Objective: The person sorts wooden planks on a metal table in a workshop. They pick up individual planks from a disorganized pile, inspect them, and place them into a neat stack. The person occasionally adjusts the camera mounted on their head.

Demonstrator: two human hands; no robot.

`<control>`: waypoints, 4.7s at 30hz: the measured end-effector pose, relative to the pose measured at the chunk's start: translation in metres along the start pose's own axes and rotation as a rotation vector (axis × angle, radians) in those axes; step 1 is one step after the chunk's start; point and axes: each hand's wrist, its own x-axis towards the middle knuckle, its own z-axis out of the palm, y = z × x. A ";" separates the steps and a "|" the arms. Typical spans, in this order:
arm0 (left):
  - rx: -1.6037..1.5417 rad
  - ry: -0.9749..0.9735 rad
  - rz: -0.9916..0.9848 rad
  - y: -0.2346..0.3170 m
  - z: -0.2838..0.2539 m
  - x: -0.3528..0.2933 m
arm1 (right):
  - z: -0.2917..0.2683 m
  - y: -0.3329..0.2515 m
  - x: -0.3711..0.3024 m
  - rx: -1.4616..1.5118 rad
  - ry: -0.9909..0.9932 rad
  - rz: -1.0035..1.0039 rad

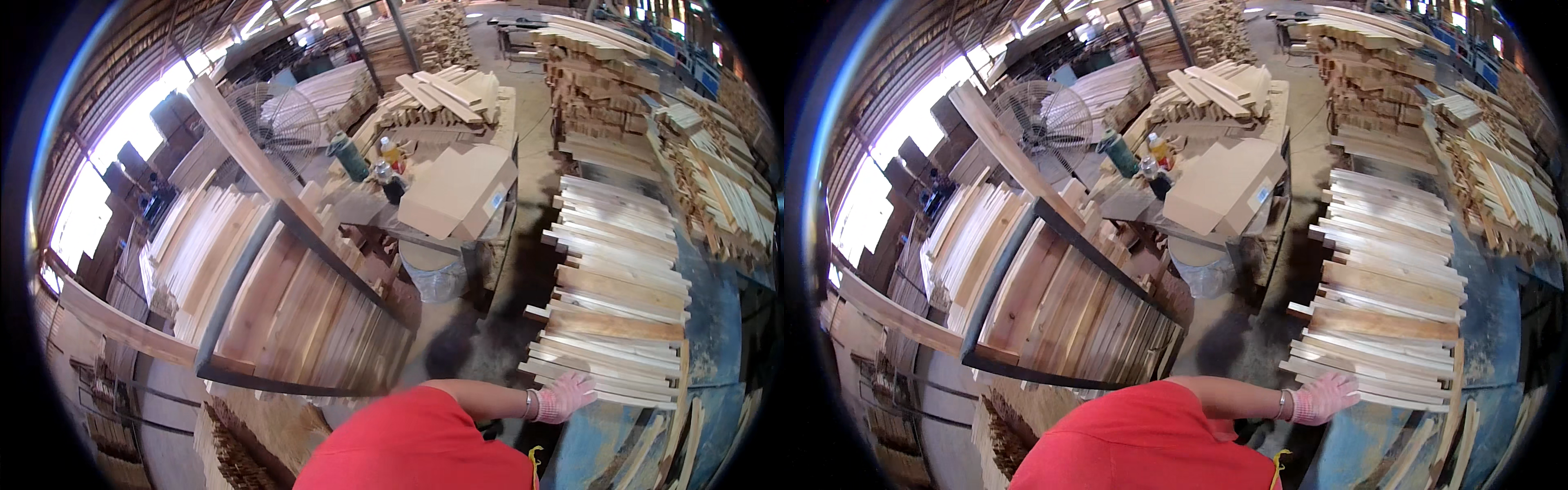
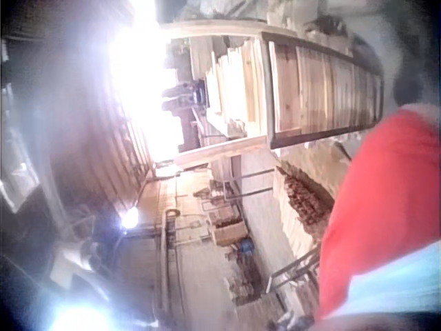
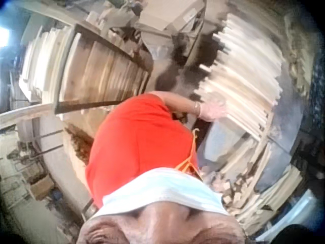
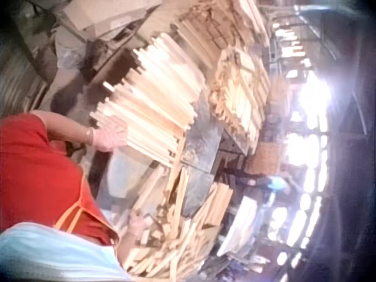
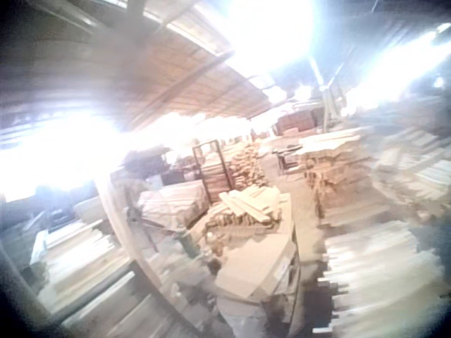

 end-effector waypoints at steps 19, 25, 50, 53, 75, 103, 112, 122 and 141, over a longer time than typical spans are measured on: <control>-0.180 -0.262 0.280 0.032 -0.056 -0.011 | -0.004 -0.143 0.102 1.005 -0.020 0.296; -0.145 -0.498 0.633 0.116 -0.010 -0.009 | 0.077 -0.051 -0.106 0.080 0.053 0.507; 0.022 -0.697 0.229 0.071 -0.029 -0.031 | 0.008 0.102 -0.197 0.376 0.040 0.801; -0.225 -0.801 0.044 0.048 -0.038 -0.039 | 0.001 0.071 -0.118 0.529 0.229 0.702; -0.506 0.430 -0.888 -0.157 -0.061 -0.064 | 0.013 -0.192 0.205 1.679 0.126 0.657; -0.345 -0.423 -0.302 0.109 -0.020 0.160 | 0.009 -0.082 0.159 1.494 0.395 0.671; -0.740 0.225 0.339 0.142 -0.167 0.189 | -0.177 -0.109 0.103 1.131 1.184 0.360; 0.112 -0.166 0.624 -0.061 -0.018 0.117 | 0.030 -0.202 0.149 0.475 0.566 0.721; -0.026 -0.245 0.282 -0.021 -0.060 -0.025 | 0.026 -0.145 0.179 1.771 0.064 0.404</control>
